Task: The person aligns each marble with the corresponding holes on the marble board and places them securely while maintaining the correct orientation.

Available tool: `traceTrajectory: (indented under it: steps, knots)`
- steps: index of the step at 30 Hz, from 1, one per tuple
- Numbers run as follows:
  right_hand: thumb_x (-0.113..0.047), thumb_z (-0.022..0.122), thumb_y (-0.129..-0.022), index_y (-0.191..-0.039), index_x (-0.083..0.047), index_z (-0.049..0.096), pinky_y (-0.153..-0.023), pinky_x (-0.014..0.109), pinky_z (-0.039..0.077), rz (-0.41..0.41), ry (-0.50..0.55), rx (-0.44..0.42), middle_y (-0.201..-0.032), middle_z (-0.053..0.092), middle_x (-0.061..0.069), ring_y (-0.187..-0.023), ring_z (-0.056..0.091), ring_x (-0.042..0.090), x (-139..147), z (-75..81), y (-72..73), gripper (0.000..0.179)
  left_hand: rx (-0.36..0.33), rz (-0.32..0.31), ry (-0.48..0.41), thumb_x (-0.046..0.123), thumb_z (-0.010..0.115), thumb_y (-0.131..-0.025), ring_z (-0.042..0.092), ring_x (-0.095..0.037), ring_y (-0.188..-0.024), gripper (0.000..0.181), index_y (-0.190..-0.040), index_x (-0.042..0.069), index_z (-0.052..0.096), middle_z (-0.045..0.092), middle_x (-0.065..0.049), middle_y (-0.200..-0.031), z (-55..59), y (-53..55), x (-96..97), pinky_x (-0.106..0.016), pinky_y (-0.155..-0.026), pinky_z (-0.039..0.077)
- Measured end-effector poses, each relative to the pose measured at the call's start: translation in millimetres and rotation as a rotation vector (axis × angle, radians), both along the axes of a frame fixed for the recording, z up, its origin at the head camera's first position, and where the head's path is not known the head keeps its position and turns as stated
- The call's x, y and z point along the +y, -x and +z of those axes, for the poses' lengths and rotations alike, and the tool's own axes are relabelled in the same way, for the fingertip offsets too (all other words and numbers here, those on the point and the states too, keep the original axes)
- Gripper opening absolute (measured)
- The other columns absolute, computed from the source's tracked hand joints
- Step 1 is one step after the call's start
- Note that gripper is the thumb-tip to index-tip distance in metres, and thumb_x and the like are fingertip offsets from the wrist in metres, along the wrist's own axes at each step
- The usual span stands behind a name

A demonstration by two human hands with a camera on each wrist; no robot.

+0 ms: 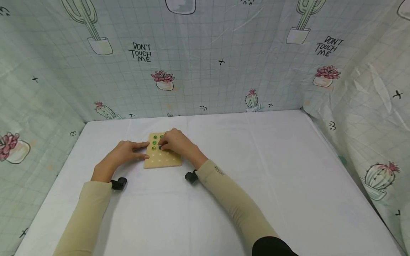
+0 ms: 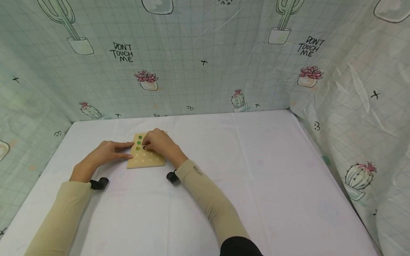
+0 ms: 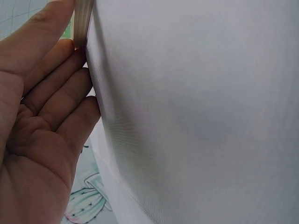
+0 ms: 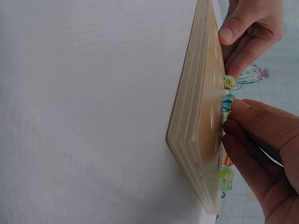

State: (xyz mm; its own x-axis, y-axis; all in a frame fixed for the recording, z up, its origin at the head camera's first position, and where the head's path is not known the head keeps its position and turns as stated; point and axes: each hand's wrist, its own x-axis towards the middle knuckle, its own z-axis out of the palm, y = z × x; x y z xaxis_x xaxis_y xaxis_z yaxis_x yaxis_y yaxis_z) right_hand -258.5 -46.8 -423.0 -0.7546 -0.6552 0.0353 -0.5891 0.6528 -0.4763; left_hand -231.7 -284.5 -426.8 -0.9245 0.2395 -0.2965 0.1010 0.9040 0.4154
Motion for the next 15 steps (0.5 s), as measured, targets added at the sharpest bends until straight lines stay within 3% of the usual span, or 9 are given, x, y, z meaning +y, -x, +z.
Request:
traceTrajectory:
  steps: [7, 11, 15]
  knots:
    - [-0.023, 0.074, -0.094, -0.116, -0.014, 0.08, -0.074, 0.011, 0.051, -0.001, -0.015, -0.006, -0.111, 0.077, -0.004, -0.091, 0.066, 0.002, 1, 1.8, -1.3, 0.024, 0.003, 0.001, 0.008, 0.058, 0.078, -0.082, 0.037, -0.049, -0.142, 0.083, -0.15, 0.02, 0.052, 0.047, -0.021, -0.151, -0.6, 1.8, -1.2, -0.066, -0.111, 0.035]
    - [-0.023, 0.075, -0.095, -0.118, -0.014, 0.079, -0.071, 0.012, 0.05, 0.061, -0.017, -0.035, -0.108, 0.077, -0.004, -0.082, 0.061, 0.003, 13, 2.3, -1.8, 0.025, -0.011, 0.01, 0.013, 0.055, 0.078, -0.084, 0.035, -0.049, -0.143, 0.08, -0.151, 0.02, 0.05, 0.045, -0.021, -0.152, -0.4, 0.7, 0.1, -0.066, -0.113, 0.033]
    - [-0.025, 0.074, -0.096, -0.121, -0.015, 0.077, -0.081, 0.015, 0.052, 0.126, -0.035, -0.044, -0.113, 0.076, -0.004, -0.094, 0.066, 0.004, 38, 3.6, -3.7, 0.027, -0.018, 0.011, 0.005, 0.052, 0.077, -0.087, 0.032, -0.048, -0.145, 0.079, -0.153, 0.02, 0.047, 0.042, -0.02, -0.155, -1.7, -0.2, 2.8, -0.066, -0.115, 0.03]
